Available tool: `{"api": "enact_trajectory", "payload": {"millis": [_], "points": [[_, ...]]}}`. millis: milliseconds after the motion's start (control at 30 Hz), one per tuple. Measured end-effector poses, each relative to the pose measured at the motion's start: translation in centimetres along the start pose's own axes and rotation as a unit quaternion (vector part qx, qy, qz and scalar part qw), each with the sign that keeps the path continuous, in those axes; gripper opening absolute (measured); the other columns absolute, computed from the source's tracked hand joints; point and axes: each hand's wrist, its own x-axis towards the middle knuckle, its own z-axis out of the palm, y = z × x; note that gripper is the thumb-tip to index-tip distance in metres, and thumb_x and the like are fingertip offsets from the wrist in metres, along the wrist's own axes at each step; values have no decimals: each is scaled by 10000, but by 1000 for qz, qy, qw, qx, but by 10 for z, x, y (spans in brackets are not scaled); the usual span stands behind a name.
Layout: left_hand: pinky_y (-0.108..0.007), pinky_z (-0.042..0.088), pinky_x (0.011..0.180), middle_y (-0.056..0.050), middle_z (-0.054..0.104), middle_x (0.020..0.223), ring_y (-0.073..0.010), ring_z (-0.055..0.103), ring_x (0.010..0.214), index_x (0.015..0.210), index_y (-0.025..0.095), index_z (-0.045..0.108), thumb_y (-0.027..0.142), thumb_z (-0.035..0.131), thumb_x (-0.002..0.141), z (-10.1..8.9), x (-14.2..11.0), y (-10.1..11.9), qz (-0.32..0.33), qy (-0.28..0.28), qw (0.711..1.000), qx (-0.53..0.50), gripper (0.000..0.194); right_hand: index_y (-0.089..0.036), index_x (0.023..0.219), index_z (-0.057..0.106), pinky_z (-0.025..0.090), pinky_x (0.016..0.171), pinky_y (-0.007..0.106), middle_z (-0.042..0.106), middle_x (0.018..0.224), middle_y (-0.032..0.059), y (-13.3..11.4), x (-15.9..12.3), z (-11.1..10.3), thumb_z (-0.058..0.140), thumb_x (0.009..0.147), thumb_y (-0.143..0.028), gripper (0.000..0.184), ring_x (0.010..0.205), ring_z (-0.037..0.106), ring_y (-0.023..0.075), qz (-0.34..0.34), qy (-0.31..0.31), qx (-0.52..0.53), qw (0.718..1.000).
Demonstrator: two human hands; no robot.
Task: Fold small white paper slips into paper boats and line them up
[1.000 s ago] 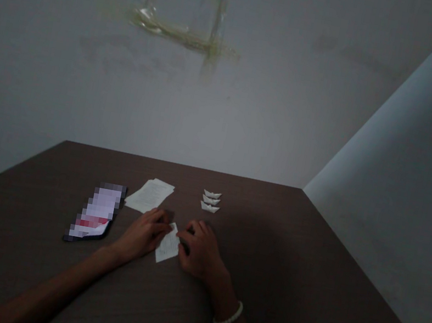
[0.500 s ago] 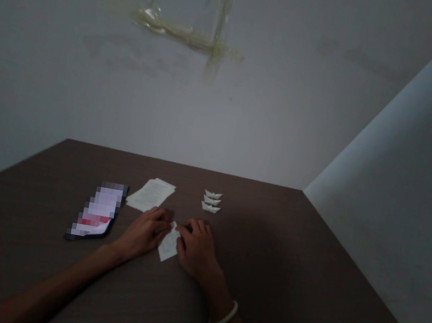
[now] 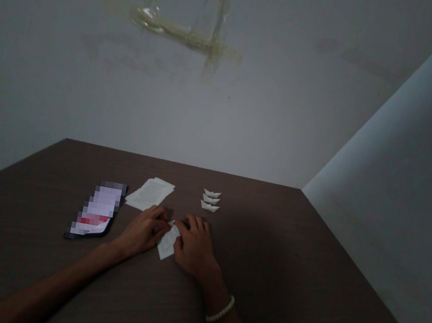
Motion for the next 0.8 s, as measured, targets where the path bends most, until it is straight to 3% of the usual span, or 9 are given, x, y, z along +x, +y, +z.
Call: {"api": "enact_trajectory", "payload": {"millis": [433, 800], "points": [[-352, 453, 786, -75, 586, 931, -233, 533, 924, 774, 184, 709, 153, 553, 848, -5, 1, 4, -3, -6, 1000, 10, 176, -237, 1288, 519, 293, 968, 396, 484, 1247, 91, -1, 2, 2, 578, 797, -205, 496, 1136, 397, 257, 21, -1, 17, 1000], [-369, 442, 790, -75, 596, 958, -245, 530, 941, 789, 191, 706, 166, 553, 863, 1, -1, 1, -14, -5, 1000, 24, 171, -228, 1143, 614, 315, 924, 372, 562, 1106, 59, 2, 0, -3, 594, 808, -224, 336, 1053, 443, 227, 5, 5, 5, 1000]]}}
